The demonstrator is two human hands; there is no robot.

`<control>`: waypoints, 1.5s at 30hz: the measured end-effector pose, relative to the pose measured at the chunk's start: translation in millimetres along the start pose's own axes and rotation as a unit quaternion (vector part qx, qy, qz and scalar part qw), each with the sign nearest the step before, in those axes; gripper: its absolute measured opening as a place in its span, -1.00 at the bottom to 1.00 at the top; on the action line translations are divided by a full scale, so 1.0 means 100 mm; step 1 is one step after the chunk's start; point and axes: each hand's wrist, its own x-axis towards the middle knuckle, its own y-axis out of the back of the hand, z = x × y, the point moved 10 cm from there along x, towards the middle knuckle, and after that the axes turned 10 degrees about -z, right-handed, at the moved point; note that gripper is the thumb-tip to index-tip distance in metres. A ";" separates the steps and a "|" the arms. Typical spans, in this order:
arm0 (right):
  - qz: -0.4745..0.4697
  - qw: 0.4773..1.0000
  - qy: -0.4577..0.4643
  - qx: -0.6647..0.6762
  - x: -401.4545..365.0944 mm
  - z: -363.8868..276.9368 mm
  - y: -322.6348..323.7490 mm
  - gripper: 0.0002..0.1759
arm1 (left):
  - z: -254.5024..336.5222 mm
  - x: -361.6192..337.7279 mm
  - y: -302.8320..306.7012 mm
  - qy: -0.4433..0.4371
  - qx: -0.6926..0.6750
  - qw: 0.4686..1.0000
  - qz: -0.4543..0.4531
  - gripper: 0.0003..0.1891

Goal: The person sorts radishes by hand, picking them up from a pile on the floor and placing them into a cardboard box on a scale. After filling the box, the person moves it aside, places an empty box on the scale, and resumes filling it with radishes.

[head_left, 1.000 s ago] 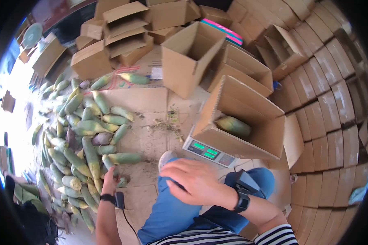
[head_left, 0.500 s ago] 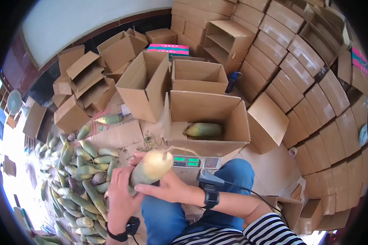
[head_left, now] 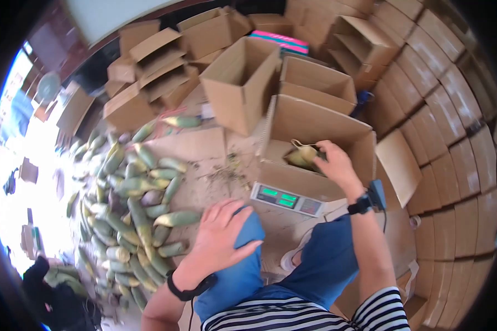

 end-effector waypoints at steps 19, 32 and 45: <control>-0.037 0.985 0.145 -0.082 0.02 -1.29 -0.53 -0.50 | -3.40 -2.30 -3.19 0.589 -0.635 0.485 0.119 -0.63; -0.029 0.982 0.137 -0.131 0.09 -1.30 -0.59 -0.51 | -4.43 -2.71 -3.55 0.622 -0.657 0.299 0.302 -0.32; -0.014 0.981 0.166 -0.098 -0.10 -1.27 -0.56 -0.45 | -2.57 -0.27 -1.15 0.314 -0.671 0.628 0.240 -0.51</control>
